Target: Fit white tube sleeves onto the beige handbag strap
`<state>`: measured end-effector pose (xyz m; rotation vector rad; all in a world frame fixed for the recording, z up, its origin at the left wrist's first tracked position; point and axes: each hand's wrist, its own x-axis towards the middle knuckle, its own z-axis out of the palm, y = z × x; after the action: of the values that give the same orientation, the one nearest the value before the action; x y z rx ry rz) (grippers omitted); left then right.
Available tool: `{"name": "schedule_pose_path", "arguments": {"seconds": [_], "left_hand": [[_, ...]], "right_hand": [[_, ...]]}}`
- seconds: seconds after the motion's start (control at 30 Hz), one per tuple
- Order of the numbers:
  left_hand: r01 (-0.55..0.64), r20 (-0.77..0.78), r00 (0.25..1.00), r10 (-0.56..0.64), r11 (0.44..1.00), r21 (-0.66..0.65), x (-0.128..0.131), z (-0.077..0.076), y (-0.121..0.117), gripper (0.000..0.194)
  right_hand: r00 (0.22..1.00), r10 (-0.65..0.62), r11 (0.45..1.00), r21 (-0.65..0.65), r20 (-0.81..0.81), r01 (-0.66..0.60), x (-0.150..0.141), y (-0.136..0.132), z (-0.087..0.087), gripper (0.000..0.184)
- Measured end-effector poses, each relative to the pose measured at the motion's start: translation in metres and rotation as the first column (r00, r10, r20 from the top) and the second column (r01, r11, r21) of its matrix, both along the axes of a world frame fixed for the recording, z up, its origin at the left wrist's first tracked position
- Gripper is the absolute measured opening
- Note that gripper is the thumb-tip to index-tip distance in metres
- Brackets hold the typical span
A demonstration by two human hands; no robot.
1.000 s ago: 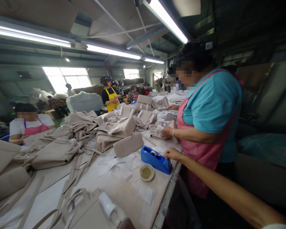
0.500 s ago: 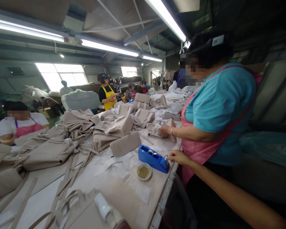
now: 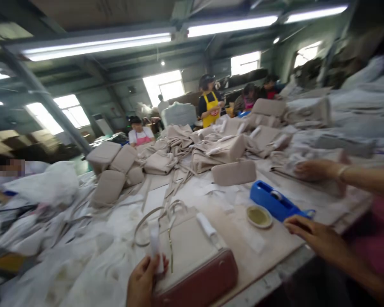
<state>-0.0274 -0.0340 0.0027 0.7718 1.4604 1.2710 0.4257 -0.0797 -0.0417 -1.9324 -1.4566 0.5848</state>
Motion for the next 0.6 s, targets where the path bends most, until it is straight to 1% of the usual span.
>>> {"name": "schedule_pose_path", "arguments": {"seconds": [0.03,0.07,0.1,0.13,0.17,0.2,0.27,0.33,0.37,0.43,0.5,0.6], "left_hand": [[0.071,0.006,0.997,-0.071,0.997,0.002,-0.006,-0.007,0.003,0.042],[0.097,0.009,0.995,-0.097,0.995,0.002,-0.011,-0.014,0.005,0.042],[0.128,0.006,0.992,-0.128,0.992,0.008,-0.015,-0.019,0.006,0.042],[0.144,-0.001,0.99,-0.144,0.989,0.017,-0.017,-0.023,0.005,0.042],[0.146,-0.008,0.989,-0.146,0.989,0.025,-0.018,-0.024,0.004,0.041],[0.154,-0.014,0.988,-0.153,0.988,0.035,-0.017,-0.025,0.003,0.04],[0.18,-0.005,0.984,-0.18,0.981,0.068,-0.014,-0.022,0.0,0.036],[0.209,0.044,0.976,-0.214,0.973,0.097,-0.012,-0.016,-0.002,0.032],[0.215,0.076,0.972,-0.223,0.971,0.103,-0.011,-0.014,-0.002,0.031],[0.202,0.145,0.966,-0.214,0.975,0.09,-0.011,-0.01,-0.002,0.03],[0.171,0.19,0.965,-0.181,0.983,0.071,-0.012,-0.008,-0.002,0.029],[0.138,0.221,0.964,-0.148,0.989,0.062,-0.015,-0.007,-0.003,0.024]], "right_hand": [[0.994,0.091,0.995,0.033,-0.057,-0.09,-0.027,0.008,0.009,0.028],[0.975,0.187,0.981,0.069,-0.117,-0.18,-0.058,0.015,0.02,0.027],[0.932,0.317,0.947,0.113,-0.178,-0.301,-0.091,0.021,0.032,0.024],[0.856,0.46,0.888,0.151,-0.235,-0.435,-0.125,0.026,0.043,0.021],[0.781,0.56,0.828,0.192,-0.276,-0.526,-0.158,0.031,0.053,0.019],[0.721,0.619,0.785,0.237,-0.313,-0.572,-0.188,0.037,0.059,0.017],[0.6,0.742,0.67,0.337,-0.3,-0.661,-0.238,0.049,0.063,0.015],[0.53,0.806,0.591,0.393,-0.264,-0.704,-0.272,0.061,0.057,0.017],[0.522,0.818,0.573,0.4,-0.241,-0.715,-0.285,0.067,0.052,0.018],[0.545,0.815,0.575,0.387,-0.195,-0.721,-0.301,0.075,0.042,0.016],[0.592,0.794,0.599,0.348,-0.139,-0.722,-0.311,0.08,0.036,0.014],[0.662,0.748,0.644,0.284,-0.04,-0.71,-0.318,0.081,0.034,0.009]]}}
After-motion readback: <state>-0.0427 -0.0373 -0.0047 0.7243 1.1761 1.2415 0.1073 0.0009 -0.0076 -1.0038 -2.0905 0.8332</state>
